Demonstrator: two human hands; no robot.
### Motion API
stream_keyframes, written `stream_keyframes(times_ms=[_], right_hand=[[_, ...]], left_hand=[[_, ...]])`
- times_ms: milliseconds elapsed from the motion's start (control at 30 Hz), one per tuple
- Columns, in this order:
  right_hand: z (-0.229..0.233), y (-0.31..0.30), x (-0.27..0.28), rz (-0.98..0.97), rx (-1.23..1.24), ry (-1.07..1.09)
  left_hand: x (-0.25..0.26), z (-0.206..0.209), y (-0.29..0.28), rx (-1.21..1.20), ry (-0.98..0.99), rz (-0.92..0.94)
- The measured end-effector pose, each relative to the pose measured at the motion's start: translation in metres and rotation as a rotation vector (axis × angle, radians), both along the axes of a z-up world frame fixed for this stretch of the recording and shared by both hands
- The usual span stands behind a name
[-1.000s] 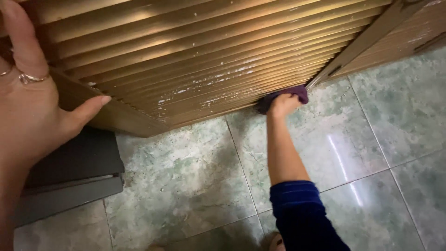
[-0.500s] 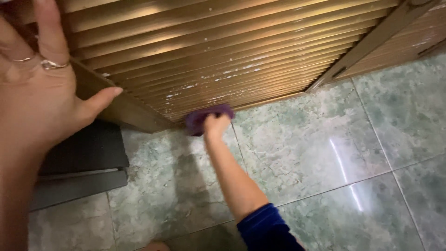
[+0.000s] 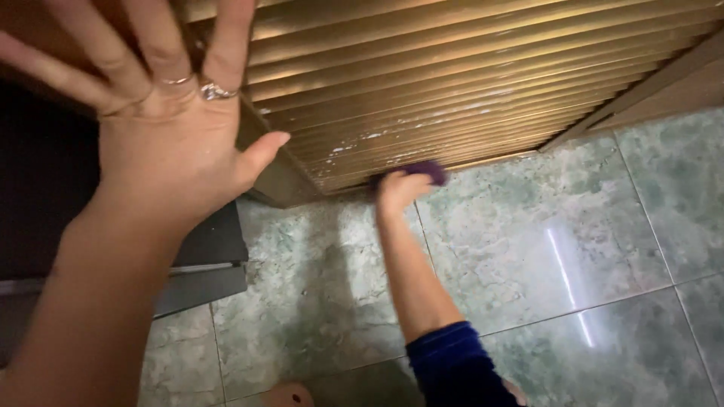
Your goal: A person is cleaning a louvered wooden door by wiping the slats and frame with a purple cloth.
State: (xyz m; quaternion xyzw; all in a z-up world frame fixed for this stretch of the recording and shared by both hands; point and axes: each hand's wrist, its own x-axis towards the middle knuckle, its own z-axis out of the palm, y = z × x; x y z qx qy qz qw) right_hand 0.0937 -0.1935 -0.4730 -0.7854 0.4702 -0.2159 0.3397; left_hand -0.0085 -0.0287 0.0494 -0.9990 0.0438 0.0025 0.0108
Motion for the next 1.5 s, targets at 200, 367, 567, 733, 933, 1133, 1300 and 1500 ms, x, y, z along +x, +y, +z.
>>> stream_keyframes(times_ms=[200,367,567,733,933,1133,1300,1500], right_hand=[[0.071,0.133,-0.064,0.404,0.178,-0.03],[0.119,0.113,-0.062,0.26,0.735,-0.331],[0.128,0.094,-0.066,0.197,1.089,-0.497],[0.107,-0.005,-0.034,-0.018,1.082,-0.767],[0.143,0.008,-0.043,-0.048,0.886,-0.518],[0.173,0.102,-0.065,0.116,1.048,-0.436],[0.144,-0.016,-0.042,0.141,1.004,-0.755],[0.184,-0.02,-0.034,-0.197,0.977,-0.933]], left_hand=[[-0.001,0.008,0.003,-0.044,-0.014,-0.075],[0.0,-0.003,0.009,-0.05,-0.174,-0.192],[0.001,-0.006,0.013,-0.091,-0.237,-0.273],[0.002,-0.002,0.013,-0.066,-0.141,-0.194],[0.004,0.0,0.013,-0.029,-0.089,-0.172],[0.005,-0.009,0.017,-0.062,-0.155,-0.219],[0.001,-0.001,0.012,-0.022,-0.084,-0.166],[0.005,-0.005,0.009,-0.074,-0.083,-0.157]])
